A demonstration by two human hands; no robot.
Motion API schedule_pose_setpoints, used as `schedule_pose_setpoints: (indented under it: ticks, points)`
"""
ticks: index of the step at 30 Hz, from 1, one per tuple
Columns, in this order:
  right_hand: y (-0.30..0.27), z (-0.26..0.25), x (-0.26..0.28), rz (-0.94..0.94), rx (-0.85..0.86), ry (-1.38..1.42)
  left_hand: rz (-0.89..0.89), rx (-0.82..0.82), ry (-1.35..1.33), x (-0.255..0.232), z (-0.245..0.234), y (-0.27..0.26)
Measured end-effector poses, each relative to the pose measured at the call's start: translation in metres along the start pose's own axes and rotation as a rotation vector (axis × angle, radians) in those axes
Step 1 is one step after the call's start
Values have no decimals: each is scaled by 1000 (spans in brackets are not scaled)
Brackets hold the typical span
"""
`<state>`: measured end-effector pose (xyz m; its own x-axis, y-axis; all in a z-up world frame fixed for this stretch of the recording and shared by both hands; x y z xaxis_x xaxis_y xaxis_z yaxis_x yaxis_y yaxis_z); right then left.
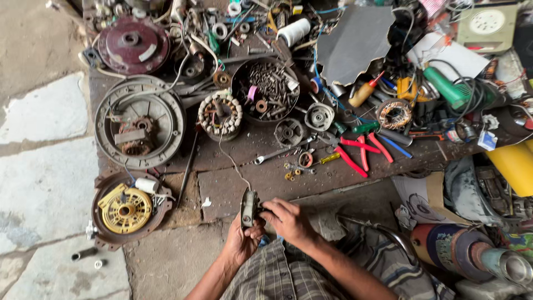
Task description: The person disassembles and reassembles small electrical motor components on a cluttered workbench. They use pliers and a screwdriver to remove and install parts, handling wires and metal housings throughout the process.
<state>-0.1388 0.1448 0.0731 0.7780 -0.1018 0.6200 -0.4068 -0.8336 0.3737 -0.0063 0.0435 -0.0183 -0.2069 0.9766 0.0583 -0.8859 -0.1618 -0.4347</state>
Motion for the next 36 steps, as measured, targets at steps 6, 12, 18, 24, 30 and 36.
schedule_pose_setpoints:
  ticks: [6, 12, 18, 24, 30, 36]
  points:
    - [2, 5, 2, 15, -1, -11, 31, -108, 24, 0, 0, -3]
    - [16, -1, 9, 73, 99, 169, 140, -94, 110, -7, 14, -13]
    - [14, 0, 13, -56, 155, 97, 172, -118, 73, -5, 6, -22]
    - [-1, 19, -3, -372, 47, -100, 84, -11, -121, -4, -9, -25]
    - [-9, 24, -8, -417, 11, -135, 48, -51, -93, -7, -12, -31]
    - [-3, 16, 2, -368, 60, -111, 70, -128, 30, -14, -1, -34]
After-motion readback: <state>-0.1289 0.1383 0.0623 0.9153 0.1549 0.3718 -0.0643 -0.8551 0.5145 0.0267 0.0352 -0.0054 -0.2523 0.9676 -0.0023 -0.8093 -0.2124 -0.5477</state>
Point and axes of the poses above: each hand's wrist, its own y-axis towards the middle knuckle, its own z-axis out of the palm, x = y × z, the point moved 1 cm from there along y, towards the middle knuckle, and after that the axes turned 4 degrees about -y, right-handed, at the moved point
